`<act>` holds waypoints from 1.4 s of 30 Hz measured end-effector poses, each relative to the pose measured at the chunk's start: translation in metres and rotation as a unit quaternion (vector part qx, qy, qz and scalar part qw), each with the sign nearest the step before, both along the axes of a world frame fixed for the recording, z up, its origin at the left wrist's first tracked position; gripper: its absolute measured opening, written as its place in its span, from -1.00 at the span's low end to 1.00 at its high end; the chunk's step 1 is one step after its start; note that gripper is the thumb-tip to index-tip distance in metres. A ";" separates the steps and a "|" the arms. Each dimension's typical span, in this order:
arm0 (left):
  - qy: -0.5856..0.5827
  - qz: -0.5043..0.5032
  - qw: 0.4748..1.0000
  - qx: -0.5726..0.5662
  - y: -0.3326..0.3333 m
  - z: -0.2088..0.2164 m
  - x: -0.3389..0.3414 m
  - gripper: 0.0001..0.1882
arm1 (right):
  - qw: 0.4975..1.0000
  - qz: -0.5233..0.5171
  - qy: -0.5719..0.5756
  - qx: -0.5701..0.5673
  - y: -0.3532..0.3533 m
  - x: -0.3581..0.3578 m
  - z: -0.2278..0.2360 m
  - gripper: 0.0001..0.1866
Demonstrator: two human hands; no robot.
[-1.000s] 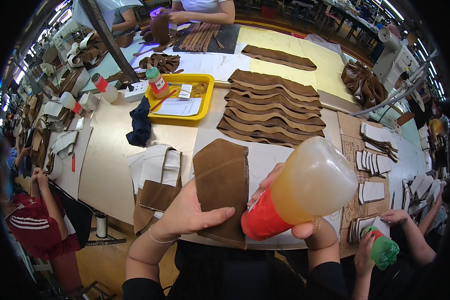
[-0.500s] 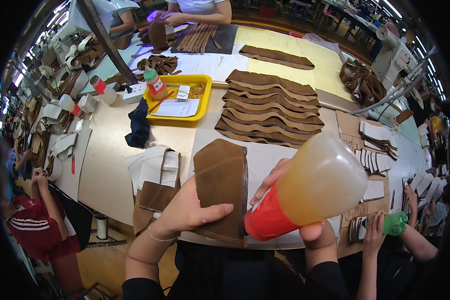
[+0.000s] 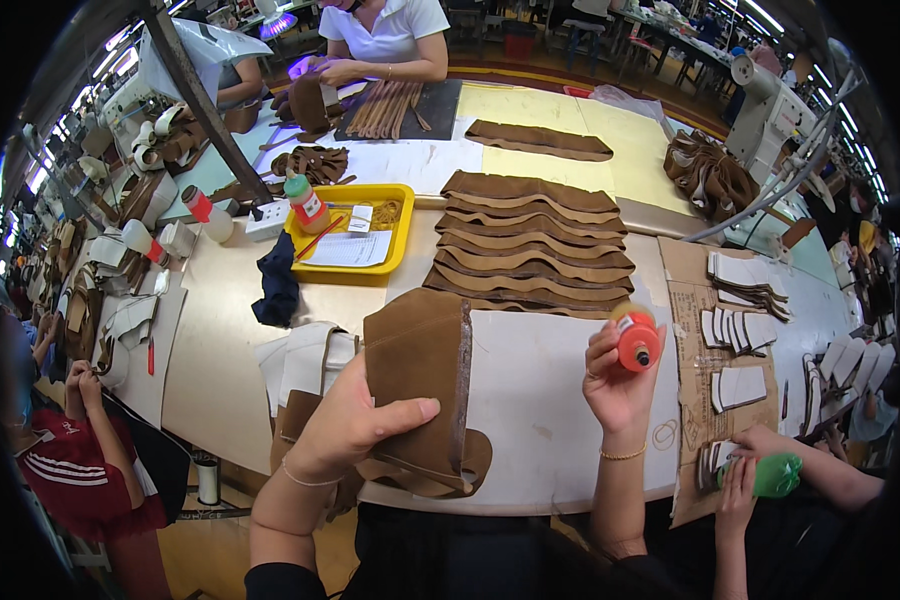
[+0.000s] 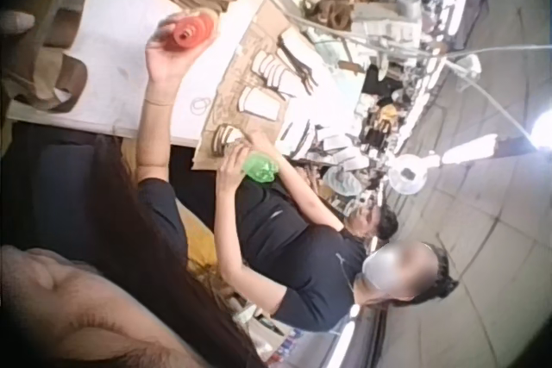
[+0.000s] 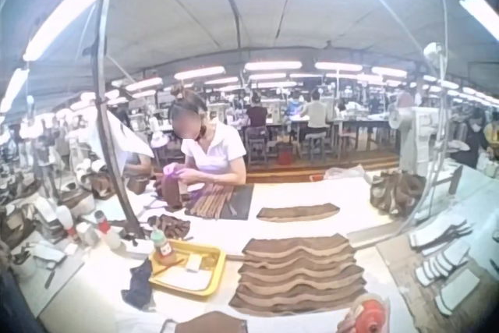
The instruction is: The person applies glue from a squeeze bottle to the edges of brown fabric pieces and presses them together. The person repeats this process on multiple fabric pieces, stacking the finished items on the table.
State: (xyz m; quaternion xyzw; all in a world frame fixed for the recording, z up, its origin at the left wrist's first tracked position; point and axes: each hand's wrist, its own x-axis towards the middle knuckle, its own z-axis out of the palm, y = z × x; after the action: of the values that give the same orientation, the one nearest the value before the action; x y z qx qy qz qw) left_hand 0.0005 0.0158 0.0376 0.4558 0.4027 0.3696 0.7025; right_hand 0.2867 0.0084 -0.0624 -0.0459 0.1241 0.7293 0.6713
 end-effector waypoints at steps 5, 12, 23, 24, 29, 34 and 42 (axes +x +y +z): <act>-0.003 -0.005 1.000 -0.016 0.007 0.009 0.005 -0.41 | 0.973 -0.121 0.196 -0.027 -0.031 0.024 -0.050 -0.64; -0.004 -0.038 0.998 -0.059 0.016 0.005 0.011 -0.53 | 0.967 -0.098 0.219 0.083 -0.055 0.054 -0.099 -0.51; -0.077 -0.060 0.994 -0.053 0.030 0.028 -0.008 -0.69 | 0.713 0.201 -0.658 0.133 -0.033 -0.057 -0.073 -0.02; -0.081 -0.061 0.994 -0.040 0.027 0.036 -0.008 -0.69 | 0.685 0.165 -0.696 0.140 -0.022 -0.074 -0.074 -0.16; -0.022 -0.067 0.998 0.007 0.021 0.058 -0.021 -0.71 | 0.624 0.125 -0.760 0.128 0.015 -0.091 -0.053 -0.71; 0.175 -0.165 0.964 0.112 0.039 0.048 -0.088 -0.83 | 0.520 0.012 -0.851 0.071 0.000 -0.020 0.012 -0.72; 0.160 -0.042 0.979 0.121 0.101 -0.006 -0.088 -0.76 | 0.351 -0.160 -0.918 0.094 0.031 0.035 0.120 -0.61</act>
State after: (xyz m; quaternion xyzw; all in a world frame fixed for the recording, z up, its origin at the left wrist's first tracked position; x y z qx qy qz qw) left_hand -0.0870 0.1167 0.0311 0.6070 0.4427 0.3085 0.5834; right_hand 0.3220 0.0398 0.0573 -0.6023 -0.6338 0.1185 0.4707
